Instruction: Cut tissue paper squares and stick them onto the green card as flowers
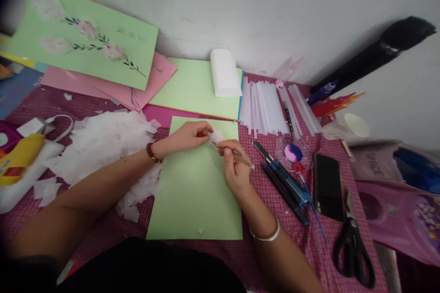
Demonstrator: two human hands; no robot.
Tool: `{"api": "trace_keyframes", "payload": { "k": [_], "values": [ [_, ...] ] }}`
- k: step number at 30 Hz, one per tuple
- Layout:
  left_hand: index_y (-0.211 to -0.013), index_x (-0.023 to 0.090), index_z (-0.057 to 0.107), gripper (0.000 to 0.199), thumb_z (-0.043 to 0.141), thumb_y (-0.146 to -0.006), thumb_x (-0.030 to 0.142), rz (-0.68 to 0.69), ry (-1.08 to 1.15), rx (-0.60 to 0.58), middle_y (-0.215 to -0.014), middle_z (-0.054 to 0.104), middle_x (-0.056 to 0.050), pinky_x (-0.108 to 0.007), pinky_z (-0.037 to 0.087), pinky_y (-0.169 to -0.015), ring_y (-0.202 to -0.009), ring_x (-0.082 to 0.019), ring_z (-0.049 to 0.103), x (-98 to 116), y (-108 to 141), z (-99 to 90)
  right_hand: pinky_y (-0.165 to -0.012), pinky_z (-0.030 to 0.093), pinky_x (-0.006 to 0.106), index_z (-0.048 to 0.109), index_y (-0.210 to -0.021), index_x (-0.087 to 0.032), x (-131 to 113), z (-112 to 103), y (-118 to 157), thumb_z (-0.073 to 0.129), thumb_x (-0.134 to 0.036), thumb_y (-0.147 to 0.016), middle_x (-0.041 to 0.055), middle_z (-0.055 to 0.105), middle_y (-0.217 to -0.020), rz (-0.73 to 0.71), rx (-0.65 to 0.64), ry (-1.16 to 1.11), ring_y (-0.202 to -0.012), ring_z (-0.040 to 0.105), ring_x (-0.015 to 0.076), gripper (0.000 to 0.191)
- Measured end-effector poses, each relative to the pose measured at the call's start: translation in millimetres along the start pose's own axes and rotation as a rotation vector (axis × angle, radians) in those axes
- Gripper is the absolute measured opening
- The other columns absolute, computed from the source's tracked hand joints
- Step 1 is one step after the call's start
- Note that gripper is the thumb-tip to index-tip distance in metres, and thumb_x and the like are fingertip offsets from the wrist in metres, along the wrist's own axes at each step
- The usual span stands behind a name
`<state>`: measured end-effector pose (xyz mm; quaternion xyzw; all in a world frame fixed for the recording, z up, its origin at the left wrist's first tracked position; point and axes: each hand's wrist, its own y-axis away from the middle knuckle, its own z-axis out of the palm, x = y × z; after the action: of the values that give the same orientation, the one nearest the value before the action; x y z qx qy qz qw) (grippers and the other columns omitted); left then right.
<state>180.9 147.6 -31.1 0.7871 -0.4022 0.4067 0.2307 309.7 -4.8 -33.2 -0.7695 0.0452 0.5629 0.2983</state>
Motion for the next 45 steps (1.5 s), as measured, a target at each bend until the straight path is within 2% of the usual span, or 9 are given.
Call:
{"api": "trace_keyframes", "payload": {
  "k": [5, 9, 17, 26, 31, 35, 39, 42, 45],
  "values": [
    [-0.088, 0.015, 0.063, 0.017, 0.047, -0.083, 0.016, 0.03, 0.031, -0.01, -0.077, 0.064, 0.0, -0.023, 0.039, -0.061, -0.07, -0.012, 0.056, 1, 2, -4.9, -0.065, 0.052, 0.032, 0.065, -0.096, -0.021, 2, -1, -1, 0.047, -0.028, -0.099, 0.0041, 0.065, -0.088, 0.027, 0.016, 0.041, -0.07, 0.062, 0.015, 0.019],
    [-0.094, 0.016, 0.062, 0.019, 0.06, -0.078, 0.026, 0.039, 0.02, -0.123, -0.073, 0.061, 0.002, -0.023, 0.037, -0.056, -0.064, -0.013, 0.054, 5, 6, -9.1, -0.064, 0.052, 0.032, 0.065, -0.094, -0.021, 1, -1, -3, 0.047, -0.029, -0.098, 0.004, 0.066, -0.087, 0.044, 0.001, 0.047, -0.069, 0.062, 0.0152, 0.019],
    [-0.096, 0.017, 0.054, 0.027, 0.047, -0.073, 0.005, 0.08, -0.036, -0.087, -0.078, 0.061, 0.002, -0.024, 0.039, -0.061, -0.068, -0.013, 0.054, -1, 6, -6.9, -0.063, 0.052, 0.033, 0.066, -0.094, -0.021, -4, -2, 0, 0.047, -0.027, -0.097, 0.0026, 0.067, -0.084, -0.027, 0.144, -0.045, -0.065, 0.063, 0.0151, 0.019],
    [-0.1, 0.018, 0.054, 0.018, 0.049, -0.083, 0.014, 0.065, -0.065, -0.075, -0.067, 0.057, 0.004, -0.026, 0.036, -0.059, -0.062, -0.013, 0.051, 2, 2, -1.0, -0.063, 0.052, 0.033, 0.065, -0.095, -0.022, -3, 4, 2, 0.046, -0.027, -0.098, 0.0038, 0.065, -0.087, 0.006, -0.014, -0.028, -0.068, 0.061, 0.0154, 0.02],
    [-0.093, 0.018, 0.051, 0.013, 0.055, -0.081, 0.016, -0.085, 0.374, -0.009, -0.061, 0.053, 0.007, -0.022, 0.034, -0.053, -0.053, -0.009, 0.048, 3, 2, -0.5, -0.063, 0.052, 0.034, 0.066, -0.096, -0.023, -5, 4, 0, 0.047, -0.026, -0.098, 0.0042, 0.065, -0.087, -0.044, 0.043, -0.031, -0.071, 0.061, 0.0166, 0.02],
    [-0.098, 0.018, 0.052, 0.023, 0.064, -0.077, 0.021, -0.177, 0.748, -0.216, -0.068, 0.061, 0.005, -0.02, 0.042, -0.055, -0.054, -0.007, 0.054, -1, 5, -21.9, -0.06, 0.052, 0.034, 0.066, -0.092, -0.023, -5, 0, -1, 0.048, -0.028, -0.097, 0.0028, 0.064, -0.083, -0.029, 0.195, -0.109, -0.065, 0.061, 0.0161, 0.019],
    [-0.082, 0.016, 0.06, 0.014, 0.066, -0.07, 0.018, -0.199, 0.509, -0.42, -0.06, 0.062, 0.003, -0.021, 0.044, -0.054, -0.053, -0.009, 0.058, -6, 7, -37.4, -0.057, 0.051, 0.033, 0.066, -0.09, -0.022, -1, -1, -1, 0.049, -0.029, -0.097, 0.0025, 0.064, -0.081, 0.023, 0.228, -0.14, -0.063, 0.062, 0.0153, 0.019],
    [-0.071, 0.015, 0.063, 0.004, 0.06, -0.069, 0.015, -0.126, 0.176, -0.307, -0.058, 0.062, 0.002, -0.021, 0.038, -0.051, -0.053, -0.01, 0.055, -4, 6, -31.6, -0.058, 0.052, 0.034, 0.065, -0.091, -0.021, -1, -1, 0, 0.049, -0.031, -0.097, 0.0033, 0.065, -0.084, 0.029, 0.191, -0.133, -0.064, 0.062, 0.0156, 0.019],
    [-0.068, 0.015, 0.065, 0.011, 0.055, -0.07, 0.012, -0.002, -0.04, -0.159, -0.063, 0.063, 0.001, -0.023, 0.034, -0.052, -0.057, -0.011, 0.053, 2, 5, -18.0, -0.06, 0.052, 0.035, 0.064, -0.093, -0.022, -5, 0, 1, 0.049, -0.029, -0.097, 0.0036, 0.066, -0.086, 0.01, 0.157, -0.125, -0.065, 0.062, 0.0159, 0.018]
  ]
}}
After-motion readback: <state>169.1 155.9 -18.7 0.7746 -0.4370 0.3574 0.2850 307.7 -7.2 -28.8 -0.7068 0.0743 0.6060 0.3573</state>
